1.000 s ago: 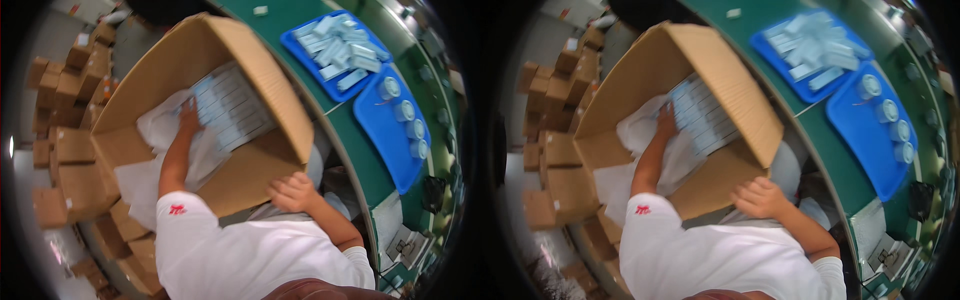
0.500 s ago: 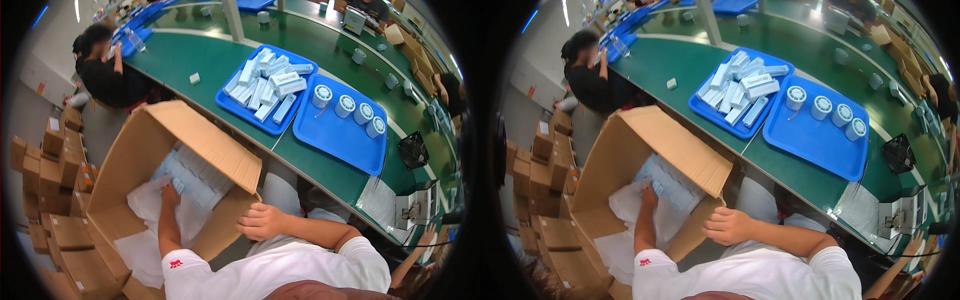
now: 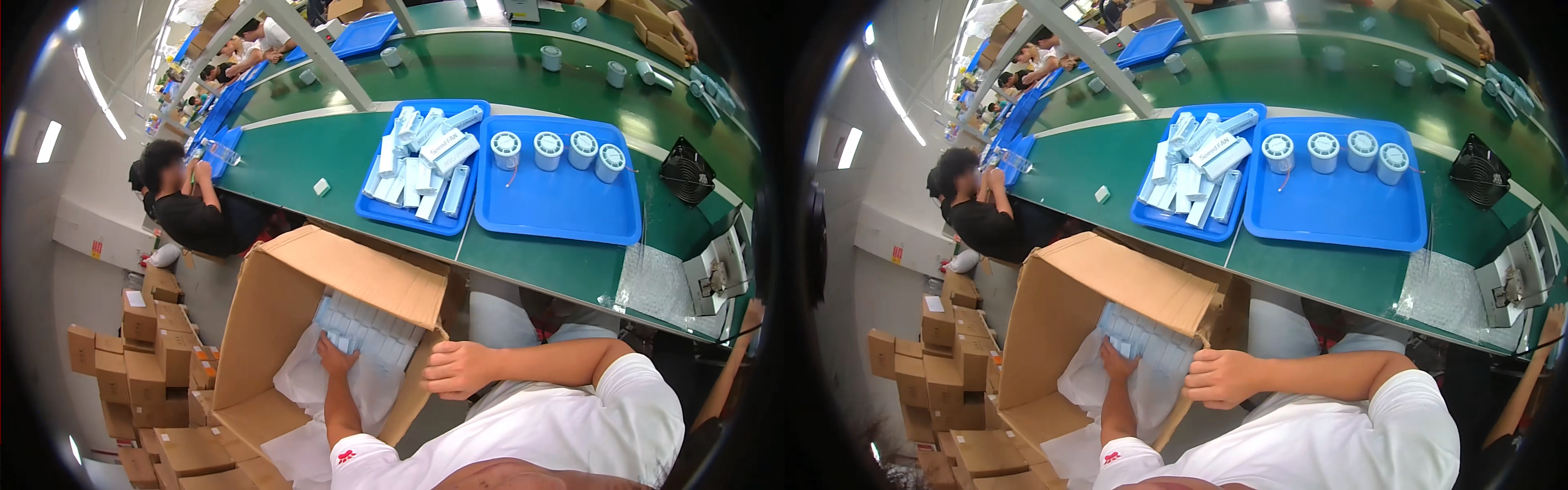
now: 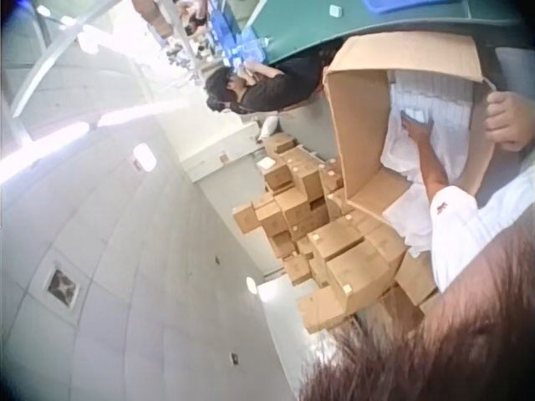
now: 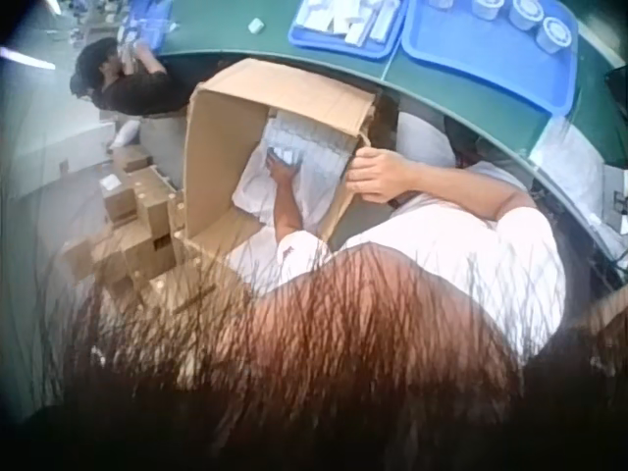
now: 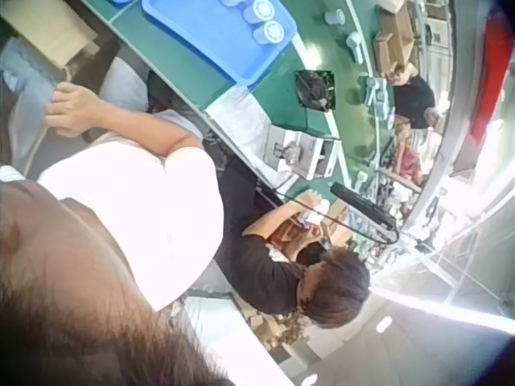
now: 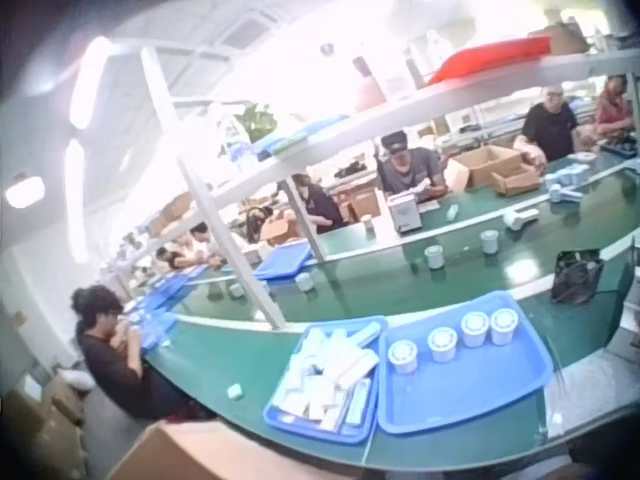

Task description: The person unpacks small white rectangular packages from a large cardboard box and places them onto a blue tray on a green workbench. The person repeatedly reaches into the box, removes items, and arranges them on the tray.

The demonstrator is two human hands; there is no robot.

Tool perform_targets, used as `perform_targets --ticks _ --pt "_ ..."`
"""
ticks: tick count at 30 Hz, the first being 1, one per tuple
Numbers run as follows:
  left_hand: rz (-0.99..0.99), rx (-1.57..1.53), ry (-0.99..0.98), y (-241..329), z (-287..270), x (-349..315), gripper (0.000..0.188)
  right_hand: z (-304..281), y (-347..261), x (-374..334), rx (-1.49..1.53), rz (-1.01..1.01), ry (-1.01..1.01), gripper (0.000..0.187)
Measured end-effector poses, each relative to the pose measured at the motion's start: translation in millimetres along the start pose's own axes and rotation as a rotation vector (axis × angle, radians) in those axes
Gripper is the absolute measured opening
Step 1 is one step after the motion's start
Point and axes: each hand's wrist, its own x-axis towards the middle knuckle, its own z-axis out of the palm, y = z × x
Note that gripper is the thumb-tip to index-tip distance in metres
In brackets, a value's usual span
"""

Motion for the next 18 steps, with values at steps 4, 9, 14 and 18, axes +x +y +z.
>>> perform_targets --ticks 4,9,14,18 --pt "0.117 -0.157 0.194 -4.4 -17.4 0.6 0.122 -2.5 -7.4 -7.8 -0.01 -0.011 0.023 0.025" --pt "0.165 -0.828 0.106 -4.6 -55.2 -11.5 0.098 -10.7 -8.5 -14.4 -0.034 -0.026 0.007 0.022" --pt "0.04 -1.48 -0.108 16.4 -140.0 -55.0 0.077 -6.1 -4.1 -8.1 -0.037 -0.01 -0.007 0.025" --pt "0.222 -1.549 -0.005 35.6 -222.4 -93.2 0.103 -2.5 -3.2 1.4 -0.055 -0.039 0.027 0.029"
